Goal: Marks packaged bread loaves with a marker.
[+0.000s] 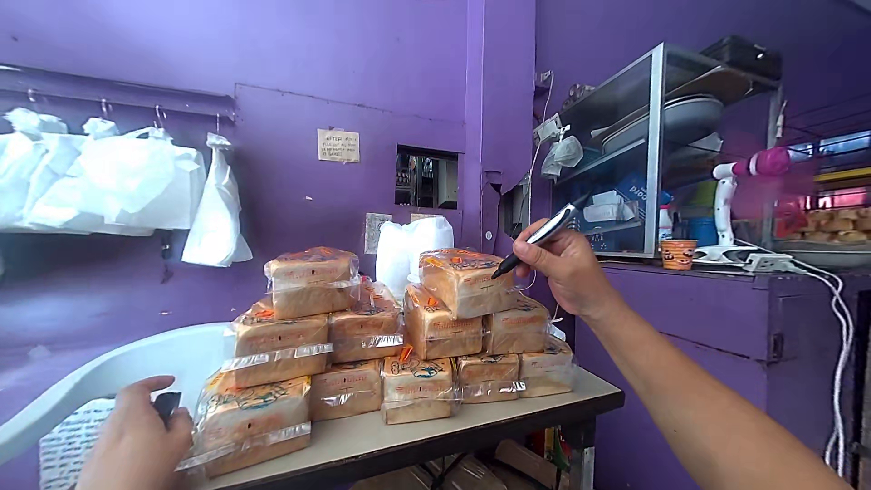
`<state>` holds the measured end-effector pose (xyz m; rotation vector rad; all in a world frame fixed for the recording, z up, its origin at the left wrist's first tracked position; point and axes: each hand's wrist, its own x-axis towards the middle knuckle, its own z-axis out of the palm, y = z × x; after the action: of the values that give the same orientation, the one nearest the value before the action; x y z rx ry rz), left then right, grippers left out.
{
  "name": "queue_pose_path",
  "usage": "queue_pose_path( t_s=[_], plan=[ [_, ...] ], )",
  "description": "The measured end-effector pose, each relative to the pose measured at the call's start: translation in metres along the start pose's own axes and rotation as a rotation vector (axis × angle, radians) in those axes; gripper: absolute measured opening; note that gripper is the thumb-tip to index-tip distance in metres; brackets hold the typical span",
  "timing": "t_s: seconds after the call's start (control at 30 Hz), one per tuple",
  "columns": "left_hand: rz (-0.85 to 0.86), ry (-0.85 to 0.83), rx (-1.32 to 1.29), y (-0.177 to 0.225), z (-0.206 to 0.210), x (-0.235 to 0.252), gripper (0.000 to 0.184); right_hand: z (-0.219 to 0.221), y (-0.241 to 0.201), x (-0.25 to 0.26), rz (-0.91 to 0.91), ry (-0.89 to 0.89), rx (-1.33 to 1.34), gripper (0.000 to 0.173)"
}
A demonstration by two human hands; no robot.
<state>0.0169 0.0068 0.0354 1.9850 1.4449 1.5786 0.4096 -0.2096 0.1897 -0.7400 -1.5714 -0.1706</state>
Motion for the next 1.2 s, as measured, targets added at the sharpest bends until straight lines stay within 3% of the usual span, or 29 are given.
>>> queue_pose_path(
  t_s=[0.3, 1.2],
  plan=[
    [-0.011, -0.111, 0.026, -0.001, -0.002, 0.005, 0.050, 0.004, 0.000, -0.001, -0.013, -0.009, -0.062, 0.007],
    [0.019, -0.083, 0.007, -0.002, 0.000, 0.002, 0.047, 0.010, 0.000, -0.004, -0.051, -0.030, -0.132, 0.007]
  ],
)
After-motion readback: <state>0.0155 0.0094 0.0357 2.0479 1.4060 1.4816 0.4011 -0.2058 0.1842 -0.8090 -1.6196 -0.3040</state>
